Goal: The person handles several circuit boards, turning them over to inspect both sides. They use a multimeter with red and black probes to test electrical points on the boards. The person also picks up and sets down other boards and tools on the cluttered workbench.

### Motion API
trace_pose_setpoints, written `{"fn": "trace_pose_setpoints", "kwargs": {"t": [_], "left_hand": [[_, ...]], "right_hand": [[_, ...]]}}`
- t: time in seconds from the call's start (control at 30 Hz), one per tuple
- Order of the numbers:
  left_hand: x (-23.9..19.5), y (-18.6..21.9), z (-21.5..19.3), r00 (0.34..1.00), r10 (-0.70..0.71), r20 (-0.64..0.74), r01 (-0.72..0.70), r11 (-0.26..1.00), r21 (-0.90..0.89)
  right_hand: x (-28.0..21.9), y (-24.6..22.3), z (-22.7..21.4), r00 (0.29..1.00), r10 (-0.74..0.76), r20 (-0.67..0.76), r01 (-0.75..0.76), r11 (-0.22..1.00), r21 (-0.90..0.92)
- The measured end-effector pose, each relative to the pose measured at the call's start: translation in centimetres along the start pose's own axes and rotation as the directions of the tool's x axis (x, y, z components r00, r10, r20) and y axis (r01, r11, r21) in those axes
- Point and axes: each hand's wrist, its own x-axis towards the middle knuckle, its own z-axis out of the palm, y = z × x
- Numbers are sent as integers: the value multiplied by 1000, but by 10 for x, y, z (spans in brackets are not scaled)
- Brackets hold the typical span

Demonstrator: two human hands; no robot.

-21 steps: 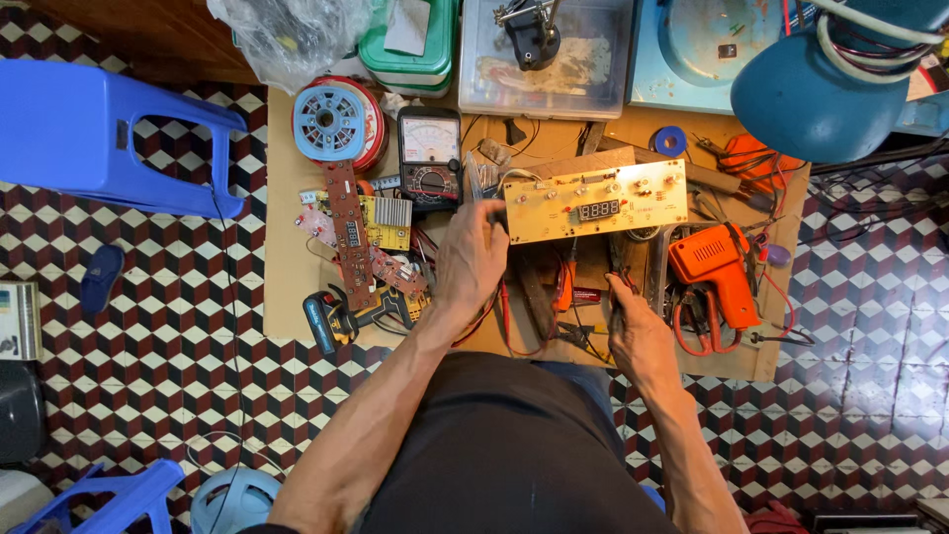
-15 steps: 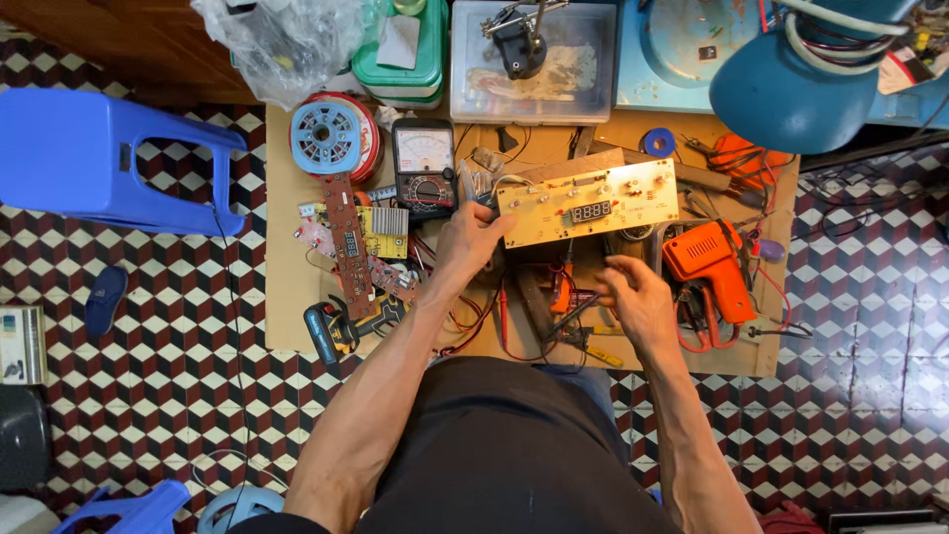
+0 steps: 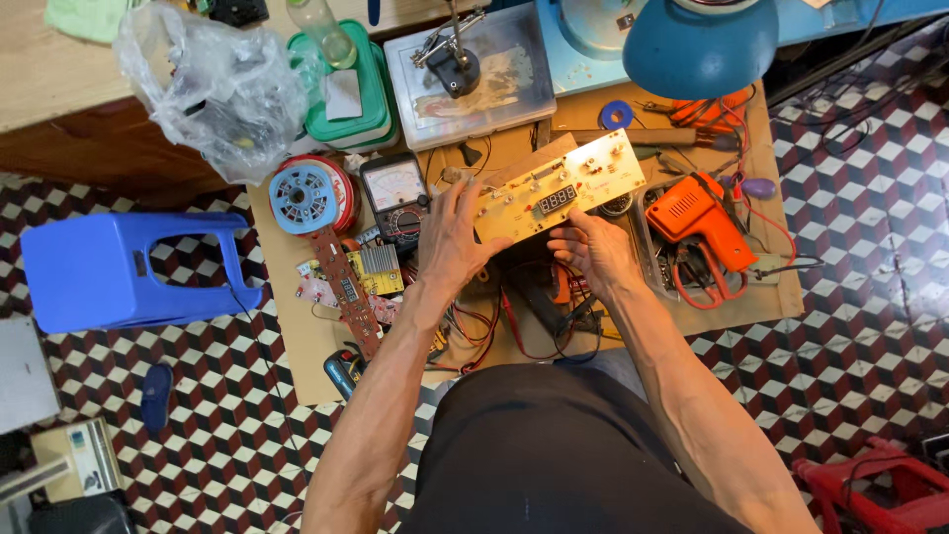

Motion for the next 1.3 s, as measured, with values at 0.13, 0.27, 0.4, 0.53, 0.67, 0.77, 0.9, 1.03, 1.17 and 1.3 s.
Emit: {"fn": "trace_pose_setpoints", "kwargs": {"t": [0.13,0.27,0.4,0.53,0.67,0.77,0.9,1.03,1.17,1.3], "left_hand": [[11,5,-4,996,-53,66,47,995,88],[17,3,-5,996,-56,75,49,994,101],[13,5,-2,999,-30,45,22,985,172],[17,12,-7,997,-64,45,60,995,80],[16,29,-21,964,-230,134,256,940,-224],[4,50,-29,990,-116,83,133,961,-243],[-3,72,-37,935,282,-217,-312,943,-119],[4,85,-36,859,415,-300,-437,900,-6],[11,95,-29,880,374,-292,-386,922,16],[12,105,-29,922,288,-258,-291,956,24]], "right_hand": [[2,-3,0,999,12,-35,-12,1000,5],[3,0,2,999,-7,-53,8,1000,18],[11,6,3,996,-39,-75,43,998,44],[14,7,2,999,-25,-48,29,995,100],[-9,-5,12,995,-51,83,29,968,248],[-45,-27,20,974,-99,203,13,921,388],[-86,-63,35,881,-215,421,-40,853,520],[-87,-83,47,945,-181,271,-19,799,601],[-75,-88,35,970,-185,156,69,830,554],[-59,-92,17,970,-228,85,141,811,568]]}}
